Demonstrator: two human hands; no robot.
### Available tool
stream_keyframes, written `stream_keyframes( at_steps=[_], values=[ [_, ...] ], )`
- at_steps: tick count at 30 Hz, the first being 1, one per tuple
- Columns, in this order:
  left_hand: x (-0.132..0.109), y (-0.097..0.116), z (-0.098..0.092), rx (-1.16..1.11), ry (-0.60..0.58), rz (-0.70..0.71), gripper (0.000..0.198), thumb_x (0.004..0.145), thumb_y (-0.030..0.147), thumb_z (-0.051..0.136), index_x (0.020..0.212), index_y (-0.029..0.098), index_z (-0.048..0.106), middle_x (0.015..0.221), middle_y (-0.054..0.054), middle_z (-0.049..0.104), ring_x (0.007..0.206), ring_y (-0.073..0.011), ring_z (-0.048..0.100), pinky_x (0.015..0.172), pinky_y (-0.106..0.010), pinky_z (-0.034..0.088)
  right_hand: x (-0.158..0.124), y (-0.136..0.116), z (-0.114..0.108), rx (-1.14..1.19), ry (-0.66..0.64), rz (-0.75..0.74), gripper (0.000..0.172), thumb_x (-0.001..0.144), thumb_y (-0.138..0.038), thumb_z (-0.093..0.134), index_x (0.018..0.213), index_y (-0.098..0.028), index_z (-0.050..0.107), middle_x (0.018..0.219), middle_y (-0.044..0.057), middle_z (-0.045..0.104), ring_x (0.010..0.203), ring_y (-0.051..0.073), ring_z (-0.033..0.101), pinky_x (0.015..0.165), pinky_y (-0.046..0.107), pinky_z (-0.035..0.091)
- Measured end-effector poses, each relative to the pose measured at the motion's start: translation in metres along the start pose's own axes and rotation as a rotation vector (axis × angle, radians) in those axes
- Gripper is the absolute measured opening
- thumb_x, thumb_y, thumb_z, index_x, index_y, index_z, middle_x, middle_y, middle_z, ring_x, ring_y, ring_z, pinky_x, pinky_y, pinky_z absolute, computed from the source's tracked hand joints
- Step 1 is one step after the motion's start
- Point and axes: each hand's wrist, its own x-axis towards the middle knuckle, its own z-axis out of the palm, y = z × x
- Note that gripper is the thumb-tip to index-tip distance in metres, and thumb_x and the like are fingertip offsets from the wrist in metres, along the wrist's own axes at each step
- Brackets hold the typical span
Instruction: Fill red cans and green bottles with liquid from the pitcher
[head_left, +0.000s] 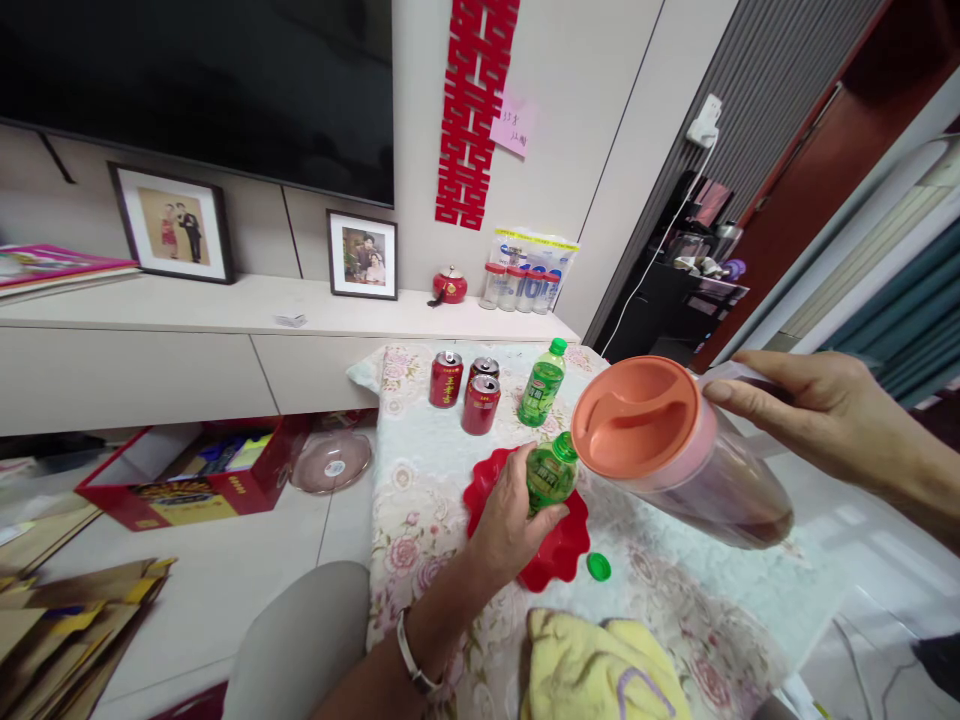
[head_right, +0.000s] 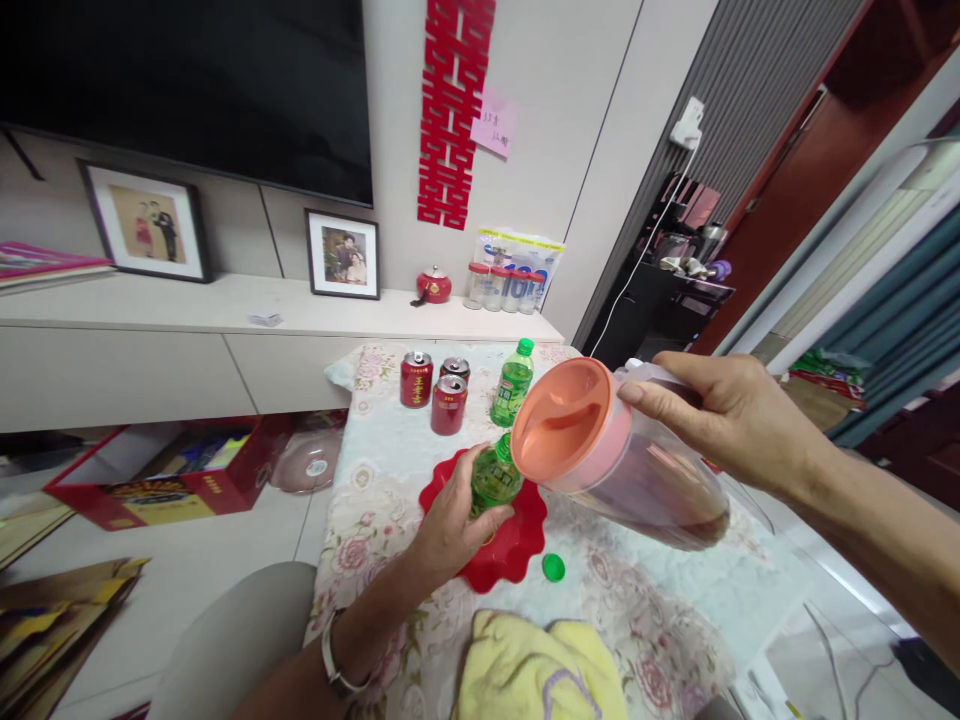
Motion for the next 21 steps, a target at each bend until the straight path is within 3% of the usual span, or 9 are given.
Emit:
stream_keyframes(
  at_steps=[9, 14, 21],
  values=[
    [0.0004, -0.0004, 0.0003, -0.010, 0.006, -0.006, 0.075, 0.087, 0.029, 0.072, 0.153, 0.017, 0.040, 0.154, -0.022, 0.058, 0.148, -0.0383, 0.055, 0.126, -0.062, 0.041, -0.0018, 0.0065, -0.0012, 0.029, -0.066, 0.016, 0.066, 0.088, -0.087, 0.058, 0.074, -0.022, 0.067, 0.065, 0.000, 0.056, 0.062, 0.016, 0.049, 0.054, 0.031, 0.038],
    [0.0010, 0.0016, 0.0000, -0.014, 0.005, -0.009, 0.077, 0.086, 0.030, 0.072, 0.154, 0.012, 0.039, 0.154, -0.026, 0.057, 0.149, -0.0397, 0.054, 0.126, -0.062, 0.041, -0.0027, 0.0039, -0.0005, 0.042, -0.018, 0.030, 0.067, 0.088, -0.088, 0.058, 0.075, -0.023, 0.069, 0.067, 0.000, 0.059, 0.064, 0.017, 0.051, 0.056, 0.032, 0.037],
    [0.0003, 0.0017, -0.0001, -0.011, 0.004, -0.012, 0.076, 0.086, 0.029, 0.072, 0.153, 0.016, 0.039, 0.154, -0.024, 0.057, 0.148, -0.0388, 0.055, 0.125, -0.064, 0.041, -0.0037, 0.0038, 0.0026, 0.048, -0.008, 0.023, 0.067, 0.087, -0.087, 0.059, 0.074, -0.022, 0.070, 0.066, 0.000, 0.058, 0.063, 0.016, 0.049, 0.055, 0.031, 0.036]
  ],
)
